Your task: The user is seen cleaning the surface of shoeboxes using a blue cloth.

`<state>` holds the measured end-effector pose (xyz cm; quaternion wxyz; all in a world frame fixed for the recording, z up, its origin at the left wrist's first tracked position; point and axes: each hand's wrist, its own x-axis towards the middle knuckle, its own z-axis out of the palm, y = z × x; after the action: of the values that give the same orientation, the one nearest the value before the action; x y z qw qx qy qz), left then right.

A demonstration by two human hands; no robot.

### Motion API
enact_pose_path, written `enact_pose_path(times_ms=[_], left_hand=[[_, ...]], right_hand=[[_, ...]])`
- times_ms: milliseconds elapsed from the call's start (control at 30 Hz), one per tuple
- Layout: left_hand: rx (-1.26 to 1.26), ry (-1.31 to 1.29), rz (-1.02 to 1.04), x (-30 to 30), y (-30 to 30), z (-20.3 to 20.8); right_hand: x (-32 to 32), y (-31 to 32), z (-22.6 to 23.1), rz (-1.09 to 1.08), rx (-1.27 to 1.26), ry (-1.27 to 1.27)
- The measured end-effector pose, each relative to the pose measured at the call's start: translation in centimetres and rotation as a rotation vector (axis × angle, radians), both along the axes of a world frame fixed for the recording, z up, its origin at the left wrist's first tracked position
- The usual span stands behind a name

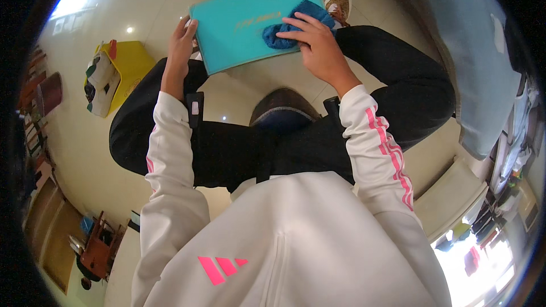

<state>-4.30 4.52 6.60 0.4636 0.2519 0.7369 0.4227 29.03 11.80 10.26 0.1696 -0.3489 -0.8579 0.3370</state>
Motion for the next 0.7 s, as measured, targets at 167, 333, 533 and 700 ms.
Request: enact_pose_path(times_ms=[167,333,533,700], left_hand=[[0.002,0.013,-0.027,-0.1,0.1,-0.6],[0.001,0.016,-0.016,0.2,0.0,0.2],[0.008,0.021,-0.035,0.0,0.0,0.3],[-0.023,-0.007,-0.020,0.0,0.1,1.1]], right_hand=[[-0.1,0.0,-0.5,0.003,0.035,0.006],[-0.3,-0.1,-0.9,-0.014,0.059,0.019],[-3.2,-1.9,-2.3,-0.066,0.146,0.068],[-11.2,-6.0,-2.8,0.159,0.248,0.085]])
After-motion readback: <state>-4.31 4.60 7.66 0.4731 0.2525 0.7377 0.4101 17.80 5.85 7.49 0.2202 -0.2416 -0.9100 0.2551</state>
